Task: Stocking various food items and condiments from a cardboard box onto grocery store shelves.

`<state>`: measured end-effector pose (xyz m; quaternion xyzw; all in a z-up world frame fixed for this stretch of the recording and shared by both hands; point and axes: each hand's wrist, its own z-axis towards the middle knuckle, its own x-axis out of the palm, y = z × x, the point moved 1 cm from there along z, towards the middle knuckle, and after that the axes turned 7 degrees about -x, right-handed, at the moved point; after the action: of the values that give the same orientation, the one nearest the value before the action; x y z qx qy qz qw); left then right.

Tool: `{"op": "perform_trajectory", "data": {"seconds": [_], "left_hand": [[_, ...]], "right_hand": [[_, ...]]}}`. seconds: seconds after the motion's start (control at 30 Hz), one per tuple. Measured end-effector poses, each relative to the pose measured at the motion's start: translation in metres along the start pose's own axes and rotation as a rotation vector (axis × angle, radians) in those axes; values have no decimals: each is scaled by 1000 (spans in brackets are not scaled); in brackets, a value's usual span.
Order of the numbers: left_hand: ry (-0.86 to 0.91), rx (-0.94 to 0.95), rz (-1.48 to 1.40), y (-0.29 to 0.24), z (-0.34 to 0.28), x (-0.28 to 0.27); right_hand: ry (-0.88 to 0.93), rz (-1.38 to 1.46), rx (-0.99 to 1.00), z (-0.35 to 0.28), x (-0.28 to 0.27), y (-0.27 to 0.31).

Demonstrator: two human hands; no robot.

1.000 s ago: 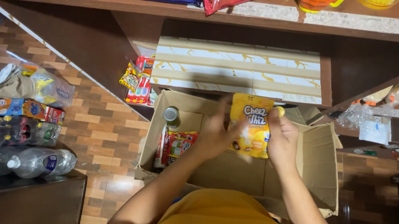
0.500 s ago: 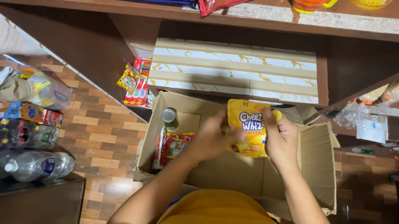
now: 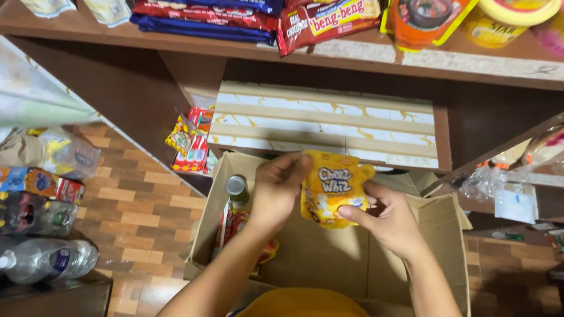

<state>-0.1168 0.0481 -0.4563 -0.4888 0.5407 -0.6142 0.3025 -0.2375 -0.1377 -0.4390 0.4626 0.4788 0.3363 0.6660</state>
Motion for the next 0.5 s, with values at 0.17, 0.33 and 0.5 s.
{"op": "perform_trajectory", "data": {"seconds": [0.17,0.33,0.5], "left_hand": [[318,20,89,-54,-12,21],[340,43,262,-50,-10,29],[305,89,258,-72,-3,35]], "right_hand": [[-53,280,-79,6,-12,13],[-100,263,-60,11,-26,38],[-28,256,-88,16,-34,74]]}}
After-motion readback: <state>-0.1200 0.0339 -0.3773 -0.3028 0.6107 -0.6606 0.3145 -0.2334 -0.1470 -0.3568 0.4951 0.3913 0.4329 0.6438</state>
